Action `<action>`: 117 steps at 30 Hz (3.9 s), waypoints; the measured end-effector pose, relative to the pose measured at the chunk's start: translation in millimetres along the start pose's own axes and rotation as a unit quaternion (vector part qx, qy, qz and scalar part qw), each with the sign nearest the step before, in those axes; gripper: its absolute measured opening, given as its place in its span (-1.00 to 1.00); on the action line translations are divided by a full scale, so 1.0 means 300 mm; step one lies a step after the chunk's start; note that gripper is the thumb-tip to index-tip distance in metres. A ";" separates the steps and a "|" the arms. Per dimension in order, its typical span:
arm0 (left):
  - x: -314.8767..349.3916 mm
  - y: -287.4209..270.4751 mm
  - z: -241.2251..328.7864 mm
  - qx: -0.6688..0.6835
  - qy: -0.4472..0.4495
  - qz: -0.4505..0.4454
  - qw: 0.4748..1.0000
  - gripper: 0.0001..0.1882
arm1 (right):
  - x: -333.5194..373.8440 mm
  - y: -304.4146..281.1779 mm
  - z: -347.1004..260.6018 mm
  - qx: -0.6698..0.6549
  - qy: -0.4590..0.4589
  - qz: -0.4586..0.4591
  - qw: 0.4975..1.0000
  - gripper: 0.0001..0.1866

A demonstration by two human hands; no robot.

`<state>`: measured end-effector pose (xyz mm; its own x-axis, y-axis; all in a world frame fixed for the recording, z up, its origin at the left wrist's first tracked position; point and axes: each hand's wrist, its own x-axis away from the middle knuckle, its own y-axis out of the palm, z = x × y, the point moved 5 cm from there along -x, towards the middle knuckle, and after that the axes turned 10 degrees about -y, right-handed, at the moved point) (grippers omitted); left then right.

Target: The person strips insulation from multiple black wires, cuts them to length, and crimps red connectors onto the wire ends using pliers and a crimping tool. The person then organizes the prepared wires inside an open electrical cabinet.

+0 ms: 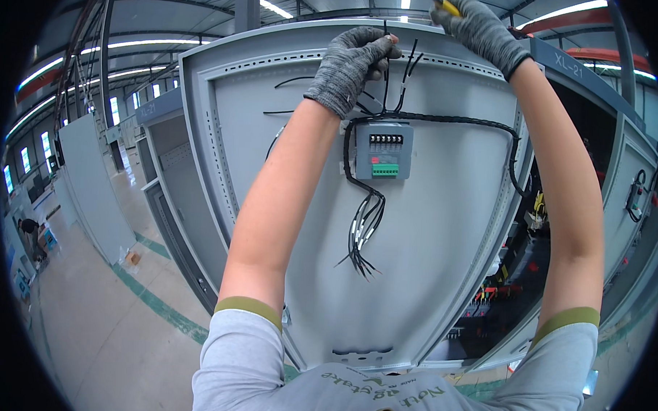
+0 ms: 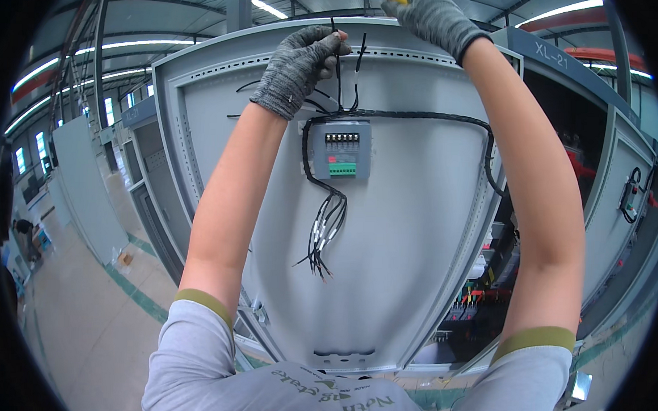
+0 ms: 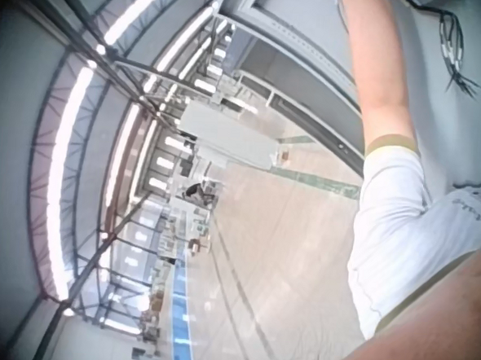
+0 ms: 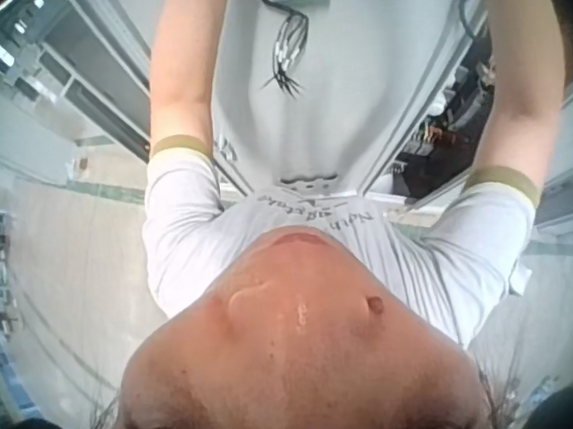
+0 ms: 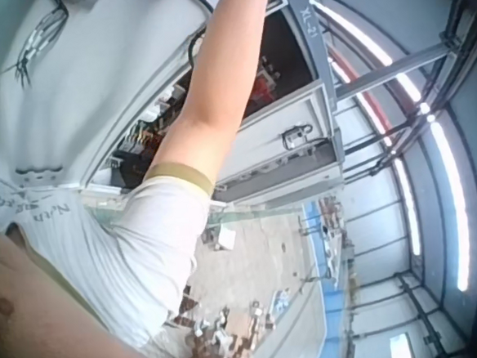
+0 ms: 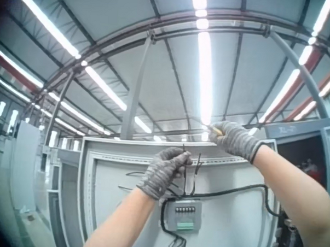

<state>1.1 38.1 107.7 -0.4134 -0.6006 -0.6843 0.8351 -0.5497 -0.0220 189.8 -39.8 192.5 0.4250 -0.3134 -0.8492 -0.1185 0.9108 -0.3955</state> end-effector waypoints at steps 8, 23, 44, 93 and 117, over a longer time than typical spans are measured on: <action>-0.007 -0.004 0.008 -0.004 -0.019 -0.025 0.999 -0.77 | 0.038 0.004 -0.063 0.263 -0.037 -0.131 0.955 -0.61; -0.005 -0.005 0.007 0.009 0.001 -0.055 0.998 -0.77 | -0.005 0.003 -0.066 0.254 -0.044 -0.169 0.951 -0.73; -0.013 -0.029 0.003 -0.010 -0.003 -0.066 0.998 -0.76 | -0.035 -0.056 -0.180 0.291 -0.096 -0.230 0.924 -0.78; 0.251 -0.105 -0.167 0.009 -0.029 0.171 0.985 -0.76 | 0.472 0.222 -0.387 -0.514 0.181 0.107 0.832 -0.75; 0.223 -0.016 -0.142 -0.303 0.101 0.254 0.913 -0.55 | 0.329 0.302 -0.281 -0.380 0.176 0.181 0.890 -0.51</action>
<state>-15.2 25.4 31.0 0.1067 -0.5364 -0.8372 0.9734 0.2280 -0.0221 145.5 -11.0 43.3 -0.0555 -0.2227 -0.9733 -0.8202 0.5660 -0.0827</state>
